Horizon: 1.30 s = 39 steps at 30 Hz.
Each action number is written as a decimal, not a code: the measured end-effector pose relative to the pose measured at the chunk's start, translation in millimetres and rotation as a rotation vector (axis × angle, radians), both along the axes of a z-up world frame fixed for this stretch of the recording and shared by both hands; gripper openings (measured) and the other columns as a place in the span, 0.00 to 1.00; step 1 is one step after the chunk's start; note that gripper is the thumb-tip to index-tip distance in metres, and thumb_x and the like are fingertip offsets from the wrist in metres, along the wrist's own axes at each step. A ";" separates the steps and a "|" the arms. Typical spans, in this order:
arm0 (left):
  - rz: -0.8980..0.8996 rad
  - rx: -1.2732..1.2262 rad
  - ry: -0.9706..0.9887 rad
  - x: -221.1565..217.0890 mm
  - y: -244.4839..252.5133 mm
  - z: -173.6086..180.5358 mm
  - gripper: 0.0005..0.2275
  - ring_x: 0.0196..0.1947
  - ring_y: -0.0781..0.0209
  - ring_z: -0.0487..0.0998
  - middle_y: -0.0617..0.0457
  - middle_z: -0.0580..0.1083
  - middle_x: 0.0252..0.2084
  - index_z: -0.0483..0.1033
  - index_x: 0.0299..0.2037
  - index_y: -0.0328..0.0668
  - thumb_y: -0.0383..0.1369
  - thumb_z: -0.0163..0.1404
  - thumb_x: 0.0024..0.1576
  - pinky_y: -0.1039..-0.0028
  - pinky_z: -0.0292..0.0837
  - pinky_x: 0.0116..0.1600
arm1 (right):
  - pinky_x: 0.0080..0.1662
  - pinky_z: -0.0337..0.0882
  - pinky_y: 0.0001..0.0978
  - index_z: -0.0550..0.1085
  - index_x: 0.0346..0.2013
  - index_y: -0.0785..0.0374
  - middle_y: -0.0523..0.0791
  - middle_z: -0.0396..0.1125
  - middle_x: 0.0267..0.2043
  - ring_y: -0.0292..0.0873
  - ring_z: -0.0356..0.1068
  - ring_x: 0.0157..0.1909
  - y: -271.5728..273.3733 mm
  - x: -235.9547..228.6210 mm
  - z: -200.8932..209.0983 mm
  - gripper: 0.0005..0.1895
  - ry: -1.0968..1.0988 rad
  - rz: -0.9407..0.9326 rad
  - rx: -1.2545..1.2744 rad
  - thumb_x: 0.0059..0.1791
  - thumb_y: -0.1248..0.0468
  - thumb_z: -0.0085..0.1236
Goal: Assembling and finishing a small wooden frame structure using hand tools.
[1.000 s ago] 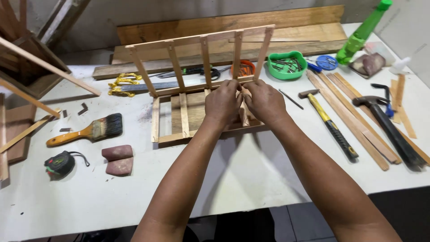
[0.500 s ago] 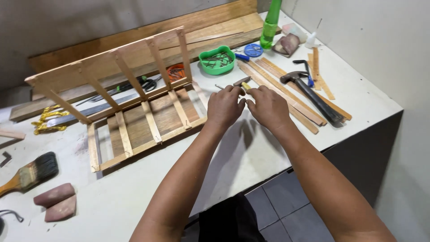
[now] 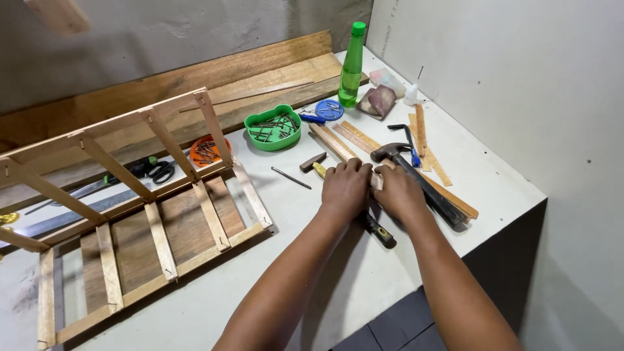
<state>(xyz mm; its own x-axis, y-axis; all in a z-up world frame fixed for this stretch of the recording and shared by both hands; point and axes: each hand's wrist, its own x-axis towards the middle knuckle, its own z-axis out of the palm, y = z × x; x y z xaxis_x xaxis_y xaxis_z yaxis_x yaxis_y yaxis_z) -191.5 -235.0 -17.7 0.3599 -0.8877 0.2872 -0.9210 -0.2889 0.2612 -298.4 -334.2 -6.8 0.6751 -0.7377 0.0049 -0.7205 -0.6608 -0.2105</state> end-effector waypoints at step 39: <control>0.111 -0.154 0.341 2.0 -3.0 16.2 0.15 0.37 0.53 0.82 0.50 0.81 0.38 0.81 0.47 0.47 0.45 0.52 0.59 0.56 0.63 0.54 | 0.54 0.75 0.44 0.73 0.61 0.53 0.47 0.74 0.55 0.47 0.78 0.51 1.7 -6.0 32.9 0.23 -0.219 -0.161 0.312 0.50 0.59 0.59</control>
